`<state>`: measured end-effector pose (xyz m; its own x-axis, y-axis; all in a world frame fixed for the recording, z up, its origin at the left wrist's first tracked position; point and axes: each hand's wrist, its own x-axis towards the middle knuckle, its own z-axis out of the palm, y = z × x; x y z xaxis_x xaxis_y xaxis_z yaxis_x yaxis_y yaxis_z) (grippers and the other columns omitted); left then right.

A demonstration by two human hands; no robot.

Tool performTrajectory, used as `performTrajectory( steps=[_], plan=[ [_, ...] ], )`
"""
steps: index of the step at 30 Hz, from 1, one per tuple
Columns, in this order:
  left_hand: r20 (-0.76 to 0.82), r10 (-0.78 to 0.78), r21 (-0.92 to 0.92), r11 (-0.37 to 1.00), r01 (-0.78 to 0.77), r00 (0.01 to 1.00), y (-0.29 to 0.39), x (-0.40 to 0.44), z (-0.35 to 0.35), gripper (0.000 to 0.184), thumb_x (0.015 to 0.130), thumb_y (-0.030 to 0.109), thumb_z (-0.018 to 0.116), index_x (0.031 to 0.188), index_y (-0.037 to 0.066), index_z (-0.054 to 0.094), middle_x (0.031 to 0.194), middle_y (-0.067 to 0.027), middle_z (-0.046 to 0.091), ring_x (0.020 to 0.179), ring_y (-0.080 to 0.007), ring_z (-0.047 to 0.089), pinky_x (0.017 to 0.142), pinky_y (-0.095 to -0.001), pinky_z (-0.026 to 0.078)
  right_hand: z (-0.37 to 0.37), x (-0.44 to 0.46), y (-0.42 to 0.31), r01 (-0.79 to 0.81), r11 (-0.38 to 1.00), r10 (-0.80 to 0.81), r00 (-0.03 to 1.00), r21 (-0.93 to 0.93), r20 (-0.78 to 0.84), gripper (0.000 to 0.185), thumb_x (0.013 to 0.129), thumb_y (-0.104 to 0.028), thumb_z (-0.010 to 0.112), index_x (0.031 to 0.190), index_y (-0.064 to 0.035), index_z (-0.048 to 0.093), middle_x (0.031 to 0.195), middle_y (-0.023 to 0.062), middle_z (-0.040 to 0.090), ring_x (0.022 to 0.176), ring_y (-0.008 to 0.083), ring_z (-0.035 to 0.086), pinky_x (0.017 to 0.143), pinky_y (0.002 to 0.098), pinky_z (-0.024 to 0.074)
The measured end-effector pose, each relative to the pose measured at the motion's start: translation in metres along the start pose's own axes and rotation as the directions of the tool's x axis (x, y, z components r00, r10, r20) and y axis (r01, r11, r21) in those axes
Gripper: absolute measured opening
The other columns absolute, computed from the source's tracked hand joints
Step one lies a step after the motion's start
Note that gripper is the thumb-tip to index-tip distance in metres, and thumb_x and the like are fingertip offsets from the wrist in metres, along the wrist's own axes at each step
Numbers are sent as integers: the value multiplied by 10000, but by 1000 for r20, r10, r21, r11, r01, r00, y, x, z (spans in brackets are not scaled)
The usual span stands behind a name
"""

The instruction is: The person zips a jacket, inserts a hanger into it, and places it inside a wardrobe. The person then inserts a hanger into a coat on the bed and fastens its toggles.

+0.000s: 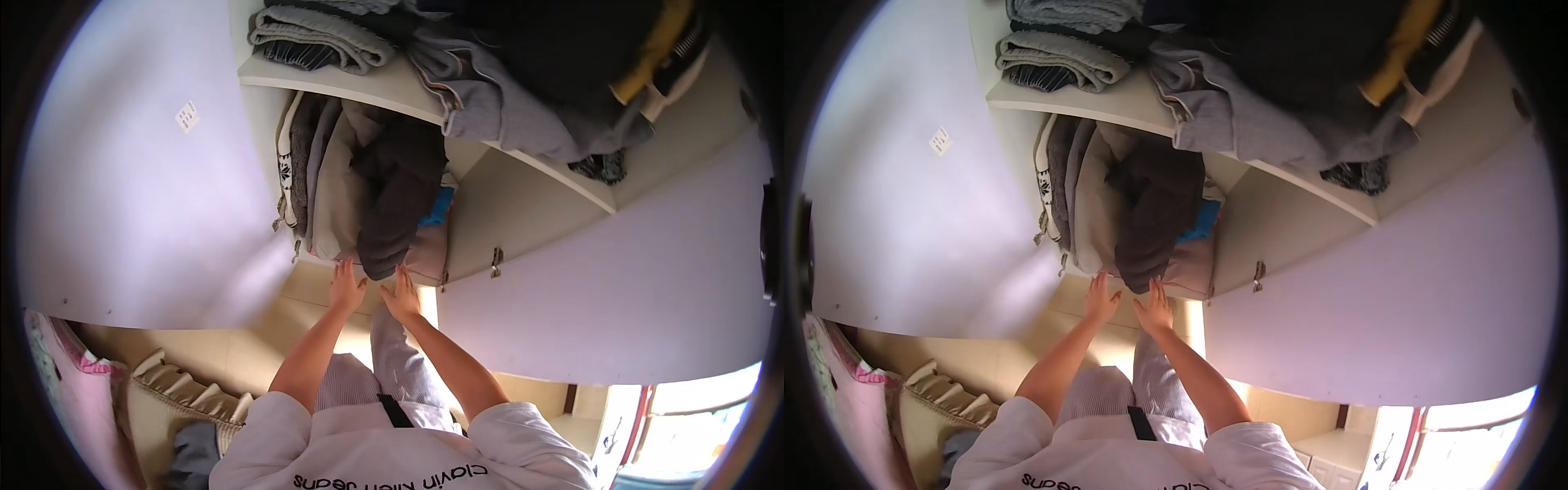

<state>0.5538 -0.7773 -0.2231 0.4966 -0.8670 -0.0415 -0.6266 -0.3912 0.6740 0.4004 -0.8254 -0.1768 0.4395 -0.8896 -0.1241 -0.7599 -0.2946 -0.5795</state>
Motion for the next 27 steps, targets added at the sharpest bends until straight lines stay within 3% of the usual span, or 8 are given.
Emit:
performTrajectory(
  steps=[4, 9, 14, 22, 27],
  plan=[
    [-78, 74, 112, 992, -66, 994, 24, -56, -40, 666, 838, 281, 575, 1373, 43, 256, 1421, -163, 300, 1330, -366, 236, 1045, -511, 246, -4, -40, -6, 15, 1000, -17, 991, -11, -130, 714, 836, -388, 541, 1406, -91, 229, 1474, 116, 225, 1340, 301, 256, 1056, 408, 281],
    [-72, 271, 219, 943, -250, 960, 60, -77, -81, 669, 857, 315, 556, 1382, 41, 246, 1429, -158, 292, 1341, -372, 213, 1059, -533, 204, -35, -57, -45, 118, 991, -128, 968, -57, -218, 668, 866, -364, 504, 1408, -86, 230, 1481, 112, 212, 1348, 307, 238, 1059, 437, 263],
    [-91, 302, 255, 928, -271, 949, 86, -96, -129, 671, 855, 303, 549, 1394, 42, 246, 1446, -157, 260, 1354, -358, 191, 1068, -551, 160, -63, -69, -79, 253, 961, -267, 954, -108, -139, 644, 888, -356, 465, 1414, -76, 218, 1487, 115, 193, 1367, 306, 188, 1074, 463, 216],
    [-247, 148, 355, 933, -52, 958, 103, -117, -164, 631, 895, 347, 477, 1390, 24, 255, 1474, -155, 196, 1365, -366, 150, 1058, -567, 153, -80, -52, -113, 478, 858, -472, 878, -189, 83, 634, 908, -368, 434, 1416, -65, 207, 1495, 111, 161, 1386, 291, 123, 1100, 480, 123],
    [-431, -34, 326, 926, 191, 902, 114, -130, -169, 645, 891, 346, 477, 1405, 41, 234, 1476, -149, 197, 1366, -369, 140, 1045, -587, 146, -86, -43, -133, 620, 784, -616, 784, -35, 83, 594, 900, -338, 467, 1390, -55, 286, 1461, 133, 248, 1374, 300, 161, 1089, 493, 121]
  ],
)
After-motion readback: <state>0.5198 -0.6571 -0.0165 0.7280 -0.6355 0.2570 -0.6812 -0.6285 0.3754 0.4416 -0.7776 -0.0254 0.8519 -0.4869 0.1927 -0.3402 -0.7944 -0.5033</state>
